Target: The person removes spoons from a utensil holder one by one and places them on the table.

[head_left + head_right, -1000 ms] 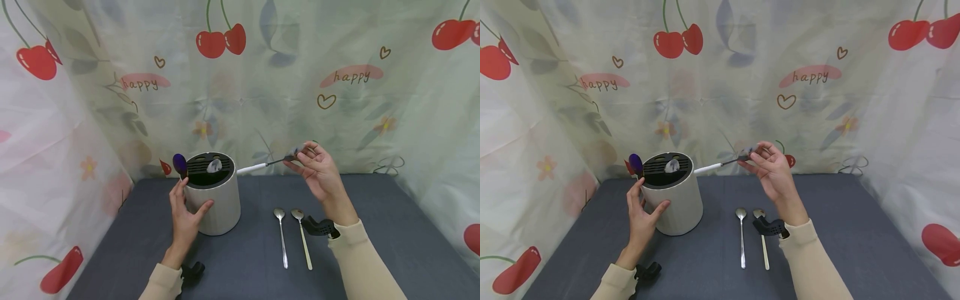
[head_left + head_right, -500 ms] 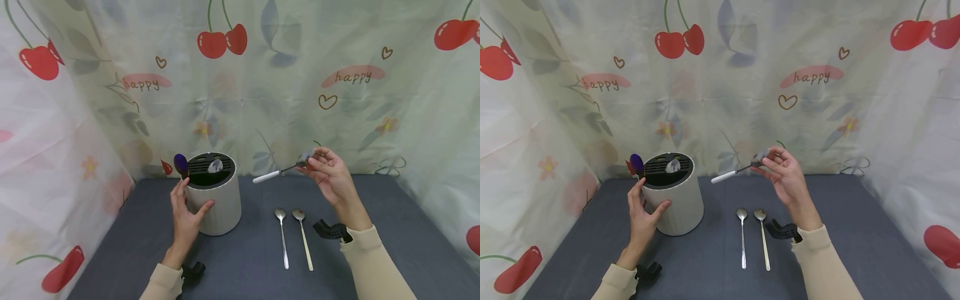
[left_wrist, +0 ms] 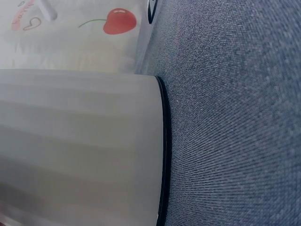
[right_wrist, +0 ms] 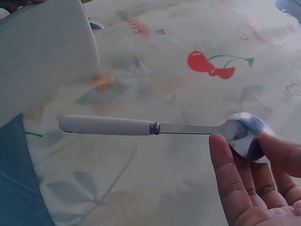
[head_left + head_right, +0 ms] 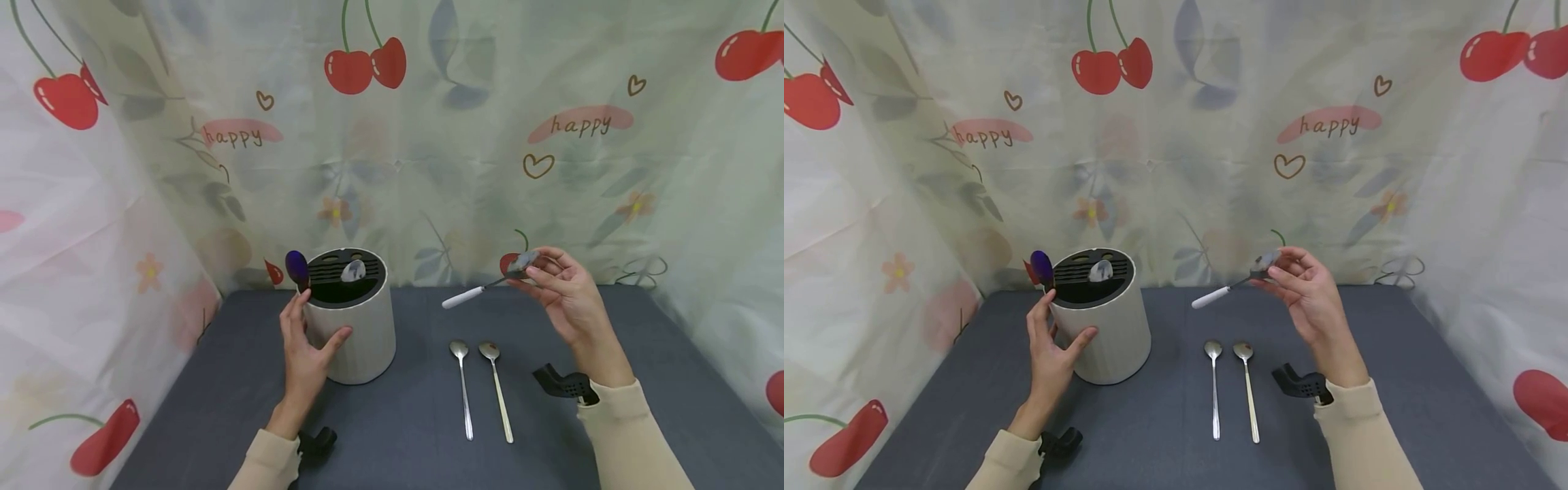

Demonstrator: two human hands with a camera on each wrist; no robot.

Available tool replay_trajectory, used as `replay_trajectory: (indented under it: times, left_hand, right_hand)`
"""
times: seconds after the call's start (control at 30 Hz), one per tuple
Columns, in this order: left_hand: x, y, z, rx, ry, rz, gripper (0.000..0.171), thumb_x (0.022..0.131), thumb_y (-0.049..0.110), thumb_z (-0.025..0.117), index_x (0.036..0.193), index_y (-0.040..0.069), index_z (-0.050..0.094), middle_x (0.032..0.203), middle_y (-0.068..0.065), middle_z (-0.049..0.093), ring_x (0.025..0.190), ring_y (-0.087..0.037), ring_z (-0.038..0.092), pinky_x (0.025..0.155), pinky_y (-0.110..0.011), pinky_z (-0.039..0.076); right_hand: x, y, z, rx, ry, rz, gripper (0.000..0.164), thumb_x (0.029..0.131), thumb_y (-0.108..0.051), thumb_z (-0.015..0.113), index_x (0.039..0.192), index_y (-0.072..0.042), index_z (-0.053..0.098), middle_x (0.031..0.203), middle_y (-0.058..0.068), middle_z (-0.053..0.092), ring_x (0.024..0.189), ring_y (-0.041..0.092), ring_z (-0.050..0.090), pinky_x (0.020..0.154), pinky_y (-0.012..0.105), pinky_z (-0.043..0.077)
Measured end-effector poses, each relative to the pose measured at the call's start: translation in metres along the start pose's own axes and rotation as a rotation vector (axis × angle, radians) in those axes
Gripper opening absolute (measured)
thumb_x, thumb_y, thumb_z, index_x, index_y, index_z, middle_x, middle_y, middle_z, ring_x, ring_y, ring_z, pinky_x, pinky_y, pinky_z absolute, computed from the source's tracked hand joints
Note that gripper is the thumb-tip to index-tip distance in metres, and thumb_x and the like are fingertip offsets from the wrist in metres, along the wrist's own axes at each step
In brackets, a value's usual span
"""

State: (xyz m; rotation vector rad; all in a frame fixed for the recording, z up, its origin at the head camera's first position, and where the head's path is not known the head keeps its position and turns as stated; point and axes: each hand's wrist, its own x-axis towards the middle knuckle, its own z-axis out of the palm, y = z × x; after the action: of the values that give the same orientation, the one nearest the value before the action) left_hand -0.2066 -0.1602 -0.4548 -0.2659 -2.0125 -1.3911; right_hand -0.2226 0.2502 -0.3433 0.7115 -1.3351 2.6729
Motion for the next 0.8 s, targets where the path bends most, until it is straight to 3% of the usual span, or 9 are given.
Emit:
replay_trajectory:
  times: [0.43, 0.67, 0.8]
  left_hand:
    - [-0.001, 0.001, 0.0, -0.007, -0.013, -0.031, 0.094, 0.087, 0.016, 0.087, 0.161, 0.037, 0.033, 0.163, -0.006, 0.025, 0.151, -0.03, 0.027, 0.117, -0.07, 0.027]
    - [0.0, 0.001, 0.0, -0.011, -0.012, -0.028, 0.094, 0.087, 0.016, 0.086, 0.161, 0.037, 0.033, 0.163, -0.006, 0.025, 0.151, -0.03, 0.026, 0.117, -0.07, 0.027]
    - [0.0, 0.0, 0.0, -0.017, -0.009, -0.026, 0.092, 0.087, 0.015, 0.086, 0.16, 0.037, 0.034, 0.163, -0.006, 0.025, 0.152, -0.03, 0.026, 0.117, -0.07, 0.027]
  right_hand:
    - [-0.007, -0.021, -0.012, -0.137, 0.116, 0.008, 0.029, 0.099, 0.016, 0.056, 0.122, -0.001, 0.065, 0.106, 0.009, 0.07, 0.099, 0.019, 0.072, 0.084, 0.037, 0.062]
    - [-0.009, -0.024, -0.018, -0.205, 0.09, -0.001, 0.029, 0.099, 0.014, 0.057, 0.123, 0.0, 0.067, 0.104, 0.008, 0.073, 0.092, 0.019, 0.073, 0.08, 0.034, 0.062]
    - [-0.008, -0.024, -0.022, -0.29, 0.084, 0.048, 0.031, 0.1, 0.012, 0.059, 0.124, -0.005, 0.07, 0.101, 0.005, 0.071, 0.09, 0.017, 0.071, 0.078, 0.032, 0.062]
